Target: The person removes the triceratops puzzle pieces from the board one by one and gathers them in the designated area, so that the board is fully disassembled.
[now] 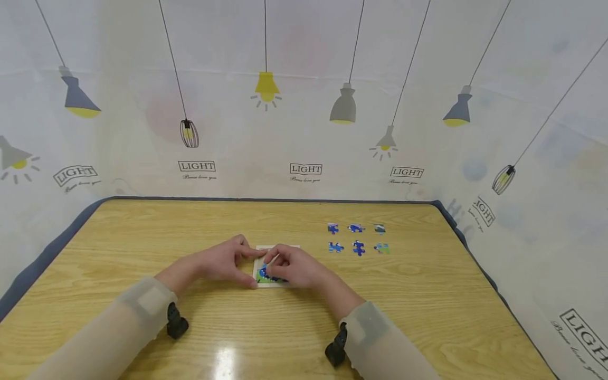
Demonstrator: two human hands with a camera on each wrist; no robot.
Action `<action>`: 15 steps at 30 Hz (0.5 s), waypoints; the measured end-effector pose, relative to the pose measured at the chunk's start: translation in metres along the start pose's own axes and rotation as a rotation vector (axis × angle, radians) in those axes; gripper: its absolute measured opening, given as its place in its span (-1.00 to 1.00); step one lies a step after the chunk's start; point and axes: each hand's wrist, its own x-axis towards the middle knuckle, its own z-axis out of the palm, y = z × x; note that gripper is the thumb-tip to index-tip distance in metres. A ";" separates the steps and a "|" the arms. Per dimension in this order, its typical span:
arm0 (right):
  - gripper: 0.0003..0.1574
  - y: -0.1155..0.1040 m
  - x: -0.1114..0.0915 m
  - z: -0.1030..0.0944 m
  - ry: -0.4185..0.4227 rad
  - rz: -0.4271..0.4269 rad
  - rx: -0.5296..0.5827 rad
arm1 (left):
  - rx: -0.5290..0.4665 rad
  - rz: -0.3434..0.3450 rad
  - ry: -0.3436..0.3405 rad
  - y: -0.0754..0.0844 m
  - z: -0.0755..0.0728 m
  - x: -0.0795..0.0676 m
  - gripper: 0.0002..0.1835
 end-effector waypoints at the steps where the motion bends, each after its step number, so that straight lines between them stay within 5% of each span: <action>1: -0.85 0.000 0.000 0.000 0.003 0.004 0.003 | 0.000 -0.002 0.000 0.000 0.000 0.000 -0.09; 15: -0.74 0.007 -0.002 -0.006 0.045 0.032 0.194 | 0.001 -0.017 0.001 0.000 0.001 0.001 -0.08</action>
